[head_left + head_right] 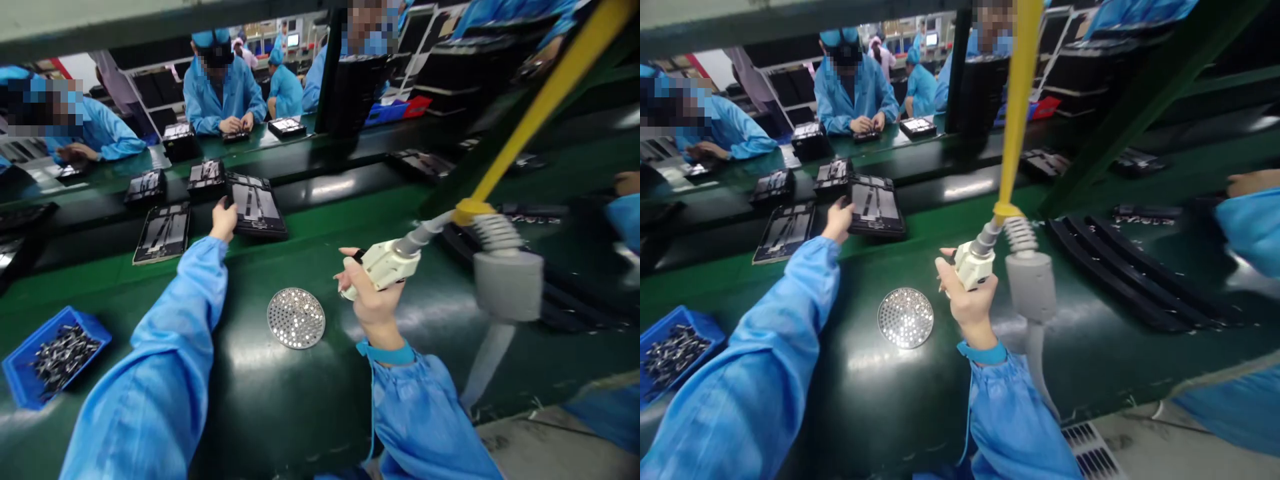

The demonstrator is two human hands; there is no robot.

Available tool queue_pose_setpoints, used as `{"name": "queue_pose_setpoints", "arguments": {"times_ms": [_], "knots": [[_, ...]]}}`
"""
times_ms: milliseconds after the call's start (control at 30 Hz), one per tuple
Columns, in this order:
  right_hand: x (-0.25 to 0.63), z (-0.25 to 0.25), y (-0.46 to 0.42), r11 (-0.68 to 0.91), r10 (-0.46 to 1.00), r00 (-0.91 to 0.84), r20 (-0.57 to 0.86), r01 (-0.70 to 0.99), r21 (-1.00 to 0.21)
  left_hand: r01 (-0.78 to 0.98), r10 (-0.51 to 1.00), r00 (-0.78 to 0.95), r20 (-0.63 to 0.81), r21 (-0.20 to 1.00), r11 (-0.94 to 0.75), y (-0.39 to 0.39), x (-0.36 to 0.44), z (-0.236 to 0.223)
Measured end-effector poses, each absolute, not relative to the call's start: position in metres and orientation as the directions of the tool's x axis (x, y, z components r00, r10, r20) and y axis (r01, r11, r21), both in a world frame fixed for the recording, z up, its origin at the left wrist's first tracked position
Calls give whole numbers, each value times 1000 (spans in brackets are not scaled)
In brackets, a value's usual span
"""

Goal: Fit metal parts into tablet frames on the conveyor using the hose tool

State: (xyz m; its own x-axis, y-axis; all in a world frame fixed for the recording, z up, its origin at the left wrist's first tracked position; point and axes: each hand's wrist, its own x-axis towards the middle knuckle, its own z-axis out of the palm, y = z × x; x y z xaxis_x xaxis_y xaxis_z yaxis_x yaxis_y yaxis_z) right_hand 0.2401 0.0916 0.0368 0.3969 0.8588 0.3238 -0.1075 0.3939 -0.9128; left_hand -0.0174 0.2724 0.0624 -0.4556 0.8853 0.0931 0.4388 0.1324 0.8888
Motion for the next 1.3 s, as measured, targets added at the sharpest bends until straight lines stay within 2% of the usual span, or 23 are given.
{"name": "queue_pose_setpoints", "arguments": {"times_ms": [100, 200, 367, 433, 500, 567, 667, 767, 833, 867, 900, 967, 1033, 1100, 1300], "knots": [[237, 39, 85, 419, 863, 371, 342, -150, -896, 320, 857, -510, 71, 941, 112, 201, -68, 72], [231, 39, 78, 452, 861, 341, 378, -171, -875, 109, 817, -577, -8, 990, 87, 105, -104, 70], [216, 36, 69, 436, 895, 206, 395, -227, -871, -31, 734, -591, -335, 919, 394, -31, -115, 37], [210, 35, 66, 420, 905, 177, 386, -230, -878, 70, 746, -563, -356, 879, 472, -62, -112, 24], [206, 34, 65, 406, 911, 174, 374, -214, -888, 307, 825, -467, -319, 817, 489, -79, -109, 16], [204, 34, 64, 398, 913, 184, 364, -204, -895, 560, 897, -313, -313, 702, 440, -84, -109, 16], [202, 35, 65, 399, 909, 224, 352, -224, -889, 824, 919, -117, -378, 479, 302, -77, -114, 28], [202, 35, 67, 414, 897, 266, 352, -231, -881, 968, 916, -65, -397, 198, 154, -59, -113, 48], [202, 35, 68, 427, 890, 279, 362, -226, -876, 994, 944, -79, -321, 40, 97, -41, -103, 63], [202, 35, 69, 432, 887, 282, 366, -225, -873, 998, 964, -67, -258, 2, 70, -31, -94, 70], [202, 34, 69, 434, 886, 285, 366, -227, -872, 1000, 980, -26, -195, -4, 25, -19, -82, 75], [201, 35, 70, 431, 885, 297, 358, -233, -872, 986, 980, 156, -121, 76, -148, 7, -51, 79], [202, 35, 71, 428, 884, 313, 347, -244, -870, 917, 921, 371, -117, 201, -343, 32, -18, 74], [203, 36, 71, 423, 884, 325, 335, -252, -871, 847, 851, 507, -135, 263, -463, 53, 12, 63], [211, 39, 70, 427, 871, 378, 315, -264, -865, 807, 799, 583, -149, 222, -548, 81, 47, 34]]}}
